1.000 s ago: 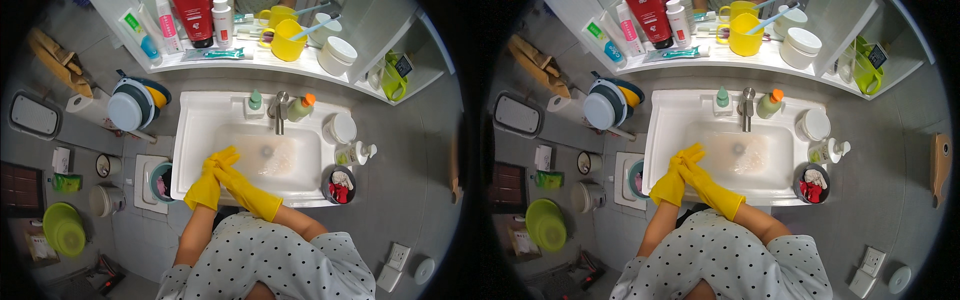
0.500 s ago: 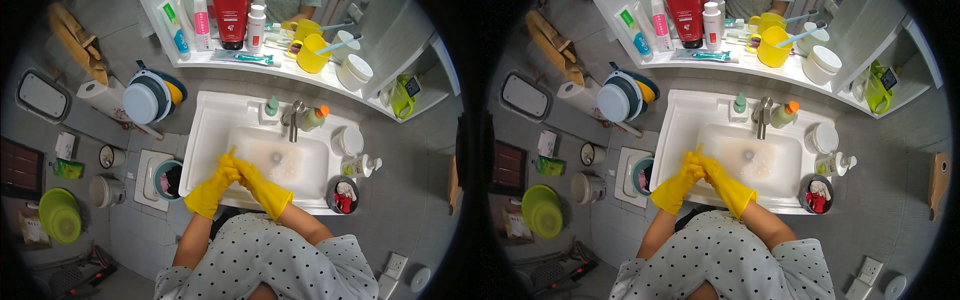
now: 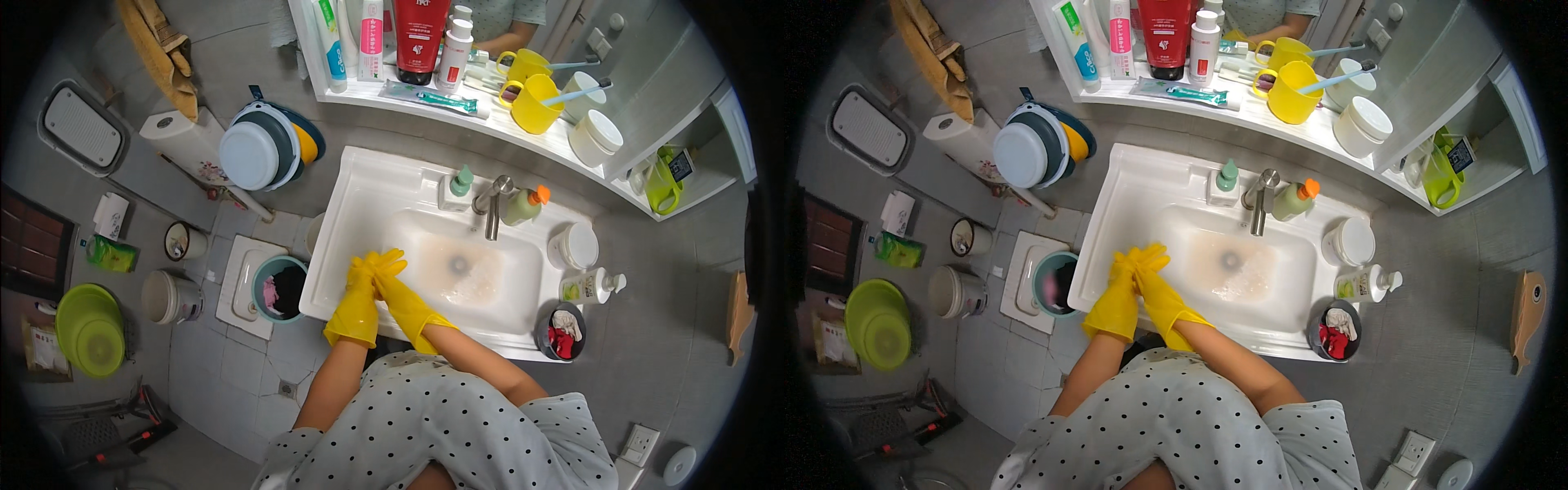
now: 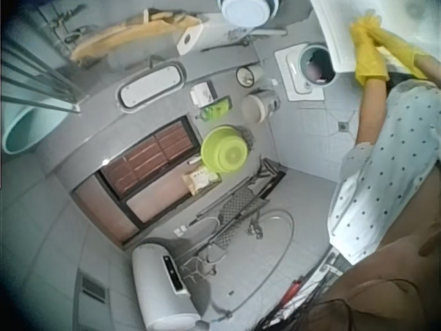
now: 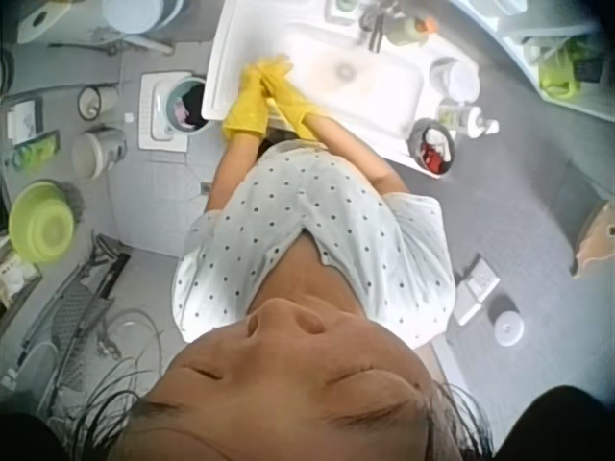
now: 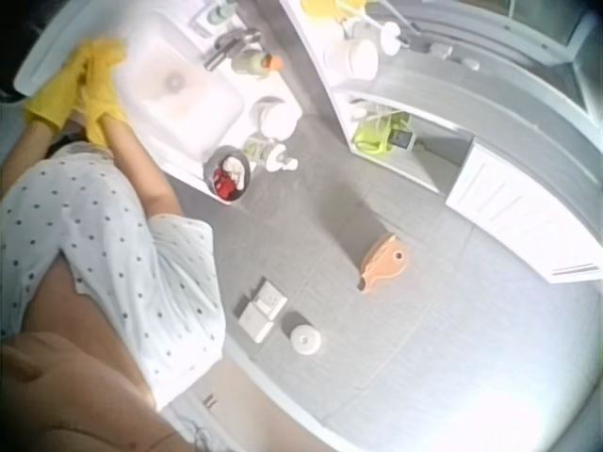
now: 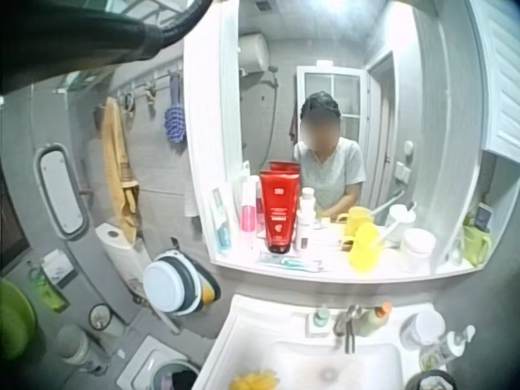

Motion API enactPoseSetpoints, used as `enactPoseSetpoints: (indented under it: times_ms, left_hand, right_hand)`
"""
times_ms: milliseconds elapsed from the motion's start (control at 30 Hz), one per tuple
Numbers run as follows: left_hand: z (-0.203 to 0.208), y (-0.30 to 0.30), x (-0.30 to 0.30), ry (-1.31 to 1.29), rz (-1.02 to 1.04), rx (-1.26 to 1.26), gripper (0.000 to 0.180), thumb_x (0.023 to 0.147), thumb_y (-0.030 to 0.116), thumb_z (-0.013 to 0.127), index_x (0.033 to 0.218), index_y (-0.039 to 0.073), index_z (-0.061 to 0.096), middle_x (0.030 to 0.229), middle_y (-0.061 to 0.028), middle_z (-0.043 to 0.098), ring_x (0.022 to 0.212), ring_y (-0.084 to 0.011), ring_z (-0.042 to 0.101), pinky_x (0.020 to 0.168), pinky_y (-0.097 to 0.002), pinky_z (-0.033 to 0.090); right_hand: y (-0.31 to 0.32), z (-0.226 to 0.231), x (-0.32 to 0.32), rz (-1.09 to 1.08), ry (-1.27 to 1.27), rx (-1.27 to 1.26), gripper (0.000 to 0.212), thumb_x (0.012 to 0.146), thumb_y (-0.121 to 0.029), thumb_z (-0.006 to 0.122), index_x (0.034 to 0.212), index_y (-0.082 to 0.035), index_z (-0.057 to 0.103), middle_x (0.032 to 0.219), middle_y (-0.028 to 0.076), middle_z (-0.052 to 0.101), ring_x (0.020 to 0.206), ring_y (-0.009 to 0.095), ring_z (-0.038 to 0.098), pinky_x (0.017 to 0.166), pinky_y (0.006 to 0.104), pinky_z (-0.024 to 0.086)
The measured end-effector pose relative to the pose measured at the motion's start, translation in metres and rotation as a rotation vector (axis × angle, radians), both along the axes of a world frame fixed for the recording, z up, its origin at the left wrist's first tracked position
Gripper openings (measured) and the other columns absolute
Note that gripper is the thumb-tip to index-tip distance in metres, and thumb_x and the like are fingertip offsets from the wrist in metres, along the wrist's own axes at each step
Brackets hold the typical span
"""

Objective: The person cleans a bathroom sink using a cloth and a sponge. They wipe the basin and faucet area, rinse the cloth under running water, and scrub the sink surface. Finally, they remove their yellow rubber gloves and hang them on a wall rack.

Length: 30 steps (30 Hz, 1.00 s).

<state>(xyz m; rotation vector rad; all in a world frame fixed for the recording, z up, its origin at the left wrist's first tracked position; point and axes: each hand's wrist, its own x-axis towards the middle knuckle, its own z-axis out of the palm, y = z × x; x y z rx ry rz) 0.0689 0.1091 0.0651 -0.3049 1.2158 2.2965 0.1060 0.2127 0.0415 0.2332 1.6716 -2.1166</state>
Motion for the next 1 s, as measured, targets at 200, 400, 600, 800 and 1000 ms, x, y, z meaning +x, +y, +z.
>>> enactPoseSetpoints:
  times_ms: [200, 400, 600, 800, 1000]
  left_hand:
    - [-0.124, -0.066, 0.007, 0.294, 0.150, -0.393, 0.049, 0.102, 0.040, 0.040, 0.134, 0.004, 0.047, 0.121, -0.0123, 0.061, 0.104, -0.0258, 0.061, 0.086, -0.0340, 0.051]
    - [-0.091, -0.066, 0.024, 0.082, 0.265, -0.171, 0.054, 0.100, 0.044, 0.042, 0.137, 0.005, 0.044, 0.126, -0.0136, 0.058, 0.106, -0.0268, 0.061, 0.089, -0.0351, 0.050]
    - [-0.045, -0.131, -0.017, -0.001, 0.177, 0.237, 0.059, 0.098, 0.048, 0.044, 0.141, 0.006, 0.041, 0.131, -0.0148, 0.055, 0.108, -0.0278, 0.060, 0.092, -0.0362, 0.049]
    - [0.014, -0.212, -0.057, 0.410, 0.194, 0.022, 0.054, 0.103, 0.041, 0.037, 0.143, 0.005, 0.037, 0.144, -0.0167, 0.041, 0.122, -0.0293, 0.051, 0.102, -0.0365, 0.041]
    - [0.013, -0.290, -0.082, 0.560, 0.088, -0.219, 0.060, 0.102, 0.043, 0.037, 0.147, 0.004, 0.031, 0.152, -0.0147, 0.032, 0.136, -0.0288, 0.035, 0.115, -0.0385, 0.023]
  right_hand:
    - [0.003, 0.052, 0.073, 0.219, 0.070, 0.286, 0.057, 0.096, -0.028, 0.060, 0.139, 0.004, 0.041, 0.135, 0.018, 0.053, 0.130, 0.027, 0.046, 0.105, 0.0343, 0.039]
    - [0.023, 0.029, 0.042, 0.206, 0.346, 0.889, 0.046, 0.094, -0.031, 0.062, 0.122, 0.004, 0.050, 0.098, 0.017, 0.067, 0.095, 0.023, 0.066, 0.077, 0.0362, 0.052]
    - [0.029, 0.038, 0.004, 0.130, -0.007, 0.288, 0.025, 0.100, -0.028, 0.051, 0.110, -0.006, 0.057, 0.100, 0.004, 0.065, 0.088, 0.015, 0.065, 0.064, 0.0348, 0.052]
    - [-0.051, 0.117, -0.053, 0.140, -0.178, -0.254, 0.027, 0.103, -0.031, 0.044, 0.120, -0.012, 0.054, 0.108, 0.001, 0.063, 0.092, 0.016, 0.065, 0.072, 0.0318, 0.053]
    - [-0.096, 0.111, -0.099, 0.095, -0.113, -0.590, 0.028, 0.105, -0.023, 0.040, 0.128, -0.011, 0.048, 0.123, 0.008, 0.060, 0.111, 0.023, 0.062, 0.091, 0.0385, 0.052]
